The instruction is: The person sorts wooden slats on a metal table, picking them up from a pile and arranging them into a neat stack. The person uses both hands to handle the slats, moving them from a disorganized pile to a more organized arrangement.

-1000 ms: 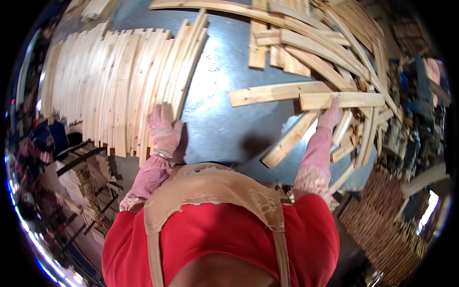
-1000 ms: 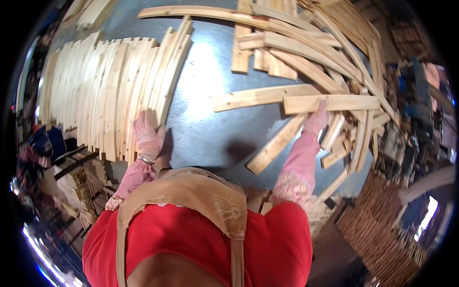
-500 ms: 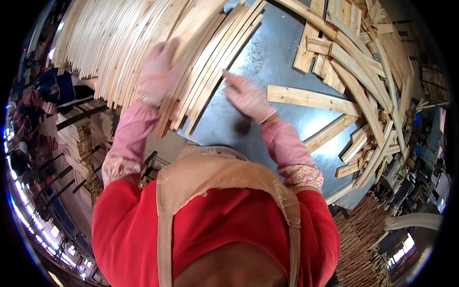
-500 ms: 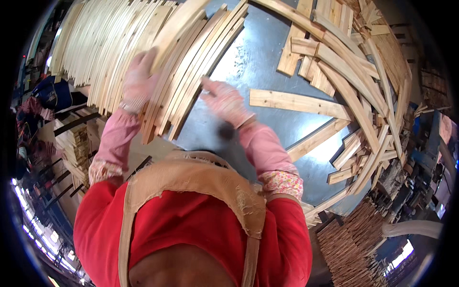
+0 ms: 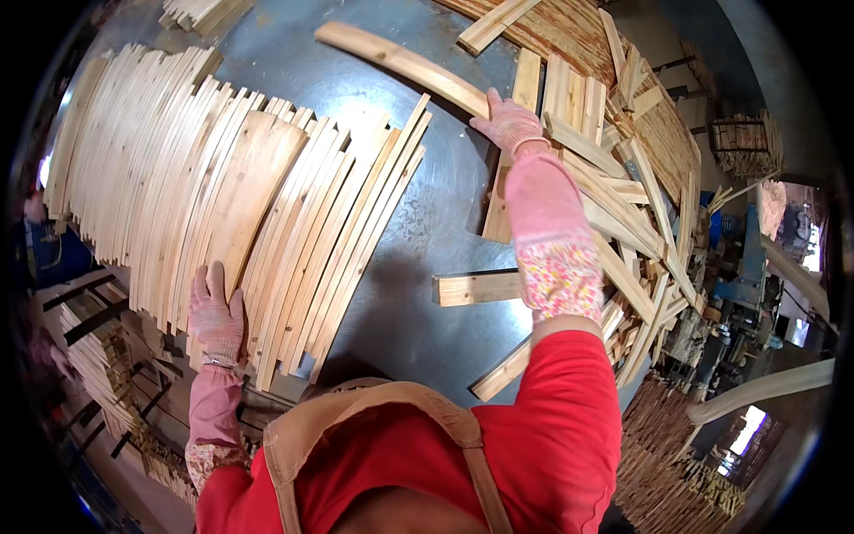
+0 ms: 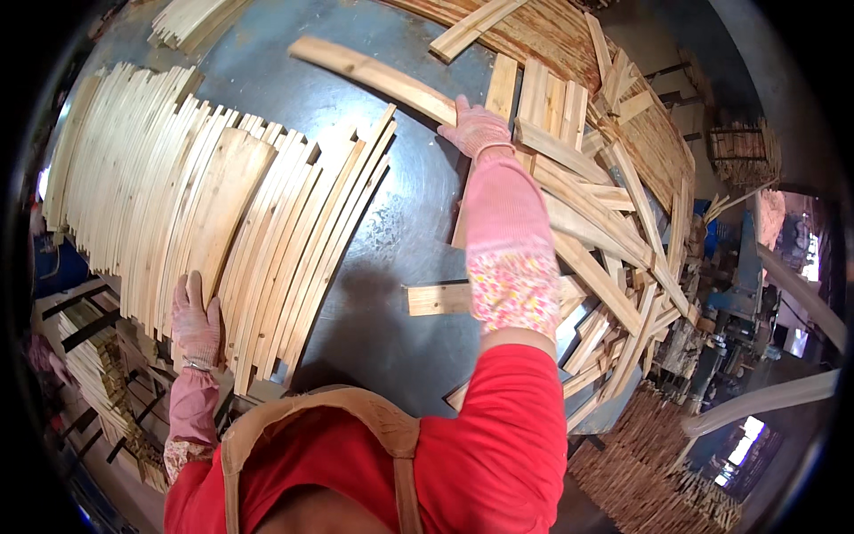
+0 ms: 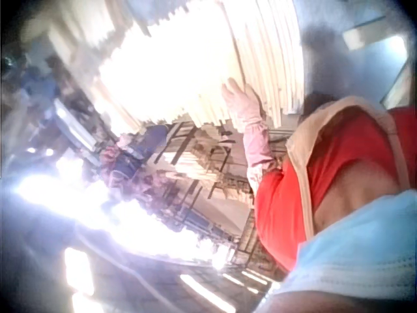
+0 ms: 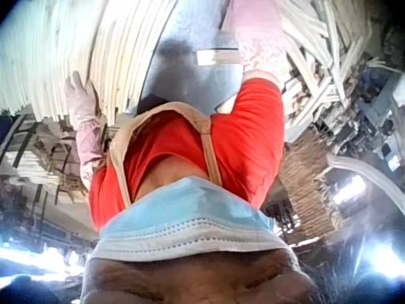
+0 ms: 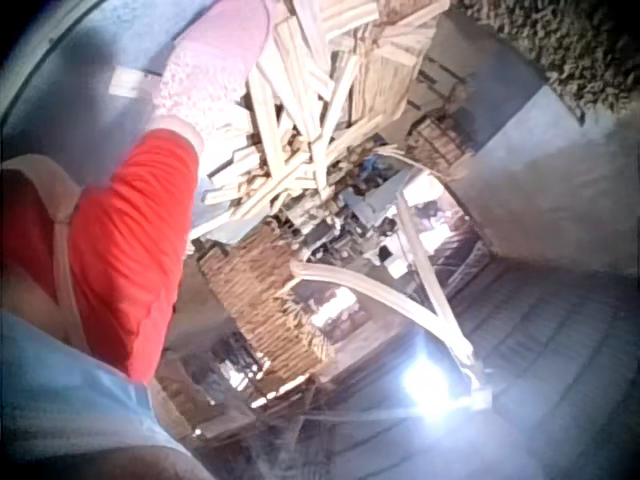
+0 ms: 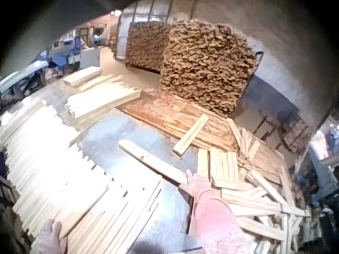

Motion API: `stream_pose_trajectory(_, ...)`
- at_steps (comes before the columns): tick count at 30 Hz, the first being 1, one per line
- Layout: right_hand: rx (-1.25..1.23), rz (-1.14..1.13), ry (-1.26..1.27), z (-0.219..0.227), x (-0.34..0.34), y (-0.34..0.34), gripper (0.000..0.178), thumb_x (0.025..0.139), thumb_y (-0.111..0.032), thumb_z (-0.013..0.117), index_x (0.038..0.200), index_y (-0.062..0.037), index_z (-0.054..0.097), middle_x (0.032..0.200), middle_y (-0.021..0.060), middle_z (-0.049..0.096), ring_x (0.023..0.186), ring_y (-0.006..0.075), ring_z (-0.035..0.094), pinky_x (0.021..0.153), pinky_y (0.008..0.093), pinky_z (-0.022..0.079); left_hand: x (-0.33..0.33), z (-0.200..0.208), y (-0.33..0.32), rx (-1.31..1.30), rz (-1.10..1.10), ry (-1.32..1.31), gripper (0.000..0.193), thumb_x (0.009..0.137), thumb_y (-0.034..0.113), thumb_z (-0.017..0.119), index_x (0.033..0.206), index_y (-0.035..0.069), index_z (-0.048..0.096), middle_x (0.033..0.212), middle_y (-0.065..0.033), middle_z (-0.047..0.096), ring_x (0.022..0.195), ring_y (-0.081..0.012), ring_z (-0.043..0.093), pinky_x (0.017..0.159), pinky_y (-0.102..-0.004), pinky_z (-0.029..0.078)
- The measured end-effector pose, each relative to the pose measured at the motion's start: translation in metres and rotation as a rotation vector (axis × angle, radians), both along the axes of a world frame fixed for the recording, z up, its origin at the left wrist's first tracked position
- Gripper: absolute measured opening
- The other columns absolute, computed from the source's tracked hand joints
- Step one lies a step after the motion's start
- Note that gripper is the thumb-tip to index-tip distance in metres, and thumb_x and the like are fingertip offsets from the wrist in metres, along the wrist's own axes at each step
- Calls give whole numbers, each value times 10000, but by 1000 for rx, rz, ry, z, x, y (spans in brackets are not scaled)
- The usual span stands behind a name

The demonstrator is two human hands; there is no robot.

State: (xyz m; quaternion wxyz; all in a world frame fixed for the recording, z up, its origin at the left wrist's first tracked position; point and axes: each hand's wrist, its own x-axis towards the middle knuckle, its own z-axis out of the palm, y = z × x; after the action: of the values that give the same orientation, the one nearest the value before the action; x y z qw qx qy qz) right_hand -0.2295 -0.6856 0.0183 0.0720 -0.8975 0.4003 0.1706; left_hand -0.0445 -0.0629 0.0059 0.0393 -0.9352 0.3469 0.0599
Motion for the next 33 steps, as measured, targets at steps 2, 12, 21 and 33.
stream_pose_trajectory(2, 124, -65, -92, -1, -15, -4, 649, 1001, -557, 659, 1438, -80, 607, 1352, 254, 705, 1286, 431, 670, 1089, 516, 509, 1, -4, 1, -41, -18, 14, 761, 1034, 354, 664, 1708, 170, 362, 1663, -219, 425, 1511, -438, 442, 1203, -567, 407)
stream_pose_trajectory(12, 1281, -670, -1117, -14, -57, 129, 598, 1093, -504, 644, 1303, 52, 710, 1270, 175, 771, 1164, 287, 711, 1065, 382, 543, -117, 22, -199, -1037, 279, 1427, 774, 909, 166, 804, 1553, -99, 466, 1396, -201, 657, 1269, -268, 616, 1090, -402, 502)
stream_pose_trajectory(21, -367, -338, -83, -40, -70, 78, 871, 874, -579, 795, 1529, -78, 514, 1429, 199, 620, 1298, 380, 644, 1117, 507, 484, -125, 28, -227, -723, 176, 1466, 555, 927, 202, 768, 1374, -86, 607, 1179, -130, 730, 1081, -202, 672, 985, -336, 536)
stream_pose_trajectory(33, -24, 88, 26, -41, -291, 155, 299, 992, -266, 663, 1221, -90, 738, 1146, 294, 734, 1055, 469, 725, 917, 516, 594, -154, 41, -89, -626, 33, 1172, 546, 947, 220, 765, 1395, -54, 620, 1170, -208, 769, 1080, -321, 738, 1003, -393, 552)
